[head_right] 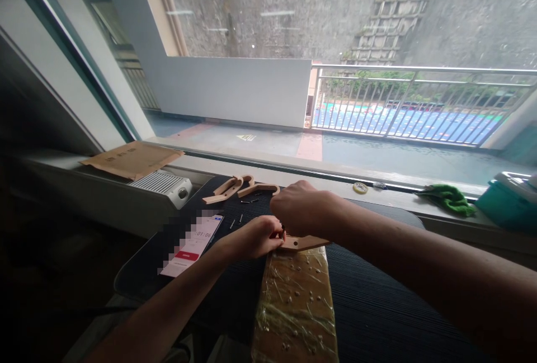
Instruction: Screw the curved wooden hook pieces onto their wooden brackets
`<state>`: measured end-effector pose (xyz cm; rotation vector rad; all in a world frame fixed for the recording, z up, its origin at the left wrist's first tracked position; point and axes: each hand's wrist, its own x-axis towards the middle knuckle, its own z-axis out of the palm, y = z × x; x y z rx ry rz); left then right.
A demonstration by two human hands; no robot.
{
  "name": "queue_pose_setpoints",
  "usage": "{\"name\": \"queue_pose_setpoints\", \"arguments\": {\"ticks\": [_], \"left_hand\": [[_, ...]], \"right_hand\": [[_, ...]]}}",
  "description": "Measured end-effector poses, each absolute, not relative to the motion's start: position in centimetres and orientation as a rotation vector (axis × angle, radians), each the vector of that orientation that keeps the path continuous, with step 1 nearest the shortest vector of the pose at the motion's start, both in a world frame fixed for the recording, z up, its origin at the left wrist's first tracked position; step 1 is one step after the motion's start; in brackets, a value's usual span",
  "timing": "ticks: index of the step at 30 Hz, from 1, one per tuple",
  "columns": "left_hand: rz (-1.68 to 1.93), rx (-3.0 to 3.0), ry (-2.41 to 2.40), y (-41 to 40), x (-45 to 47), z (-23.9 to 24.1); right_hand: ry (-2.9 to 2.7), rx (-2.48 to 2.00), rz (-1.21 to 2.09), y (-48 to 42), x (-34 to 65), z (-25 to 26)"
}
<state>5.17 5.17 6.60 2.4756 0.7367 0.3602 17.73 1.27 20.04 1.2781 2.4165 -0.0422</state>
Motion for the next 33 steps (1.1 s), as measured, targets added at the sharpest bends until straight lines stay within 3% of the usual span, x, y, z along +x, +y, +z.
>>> {"name": "queue_pose_setpoints", "arguments": {"ticks": [13,22,29,33], "left_hand": [[0.345,2.472,0.800,5.2,5.2,6.6],[0.363,2.486,0.783,5.3,5.2,6.3],[0.392,2.471,0.780,5.2,5.1,6.2],[0.381,2.487,0.776,5.2,5.2,6.4]], "right_hand": [[2.376,1.432,-0.117,2.8,18.7,18.8],[2.418,1.233,-0.109,2.8,18.4,19.3],[2.384,1.378,-0.279,3.4,19.4,18.6],[2.403,1.365,-0.179,2.6,19.1,19.4]]}}
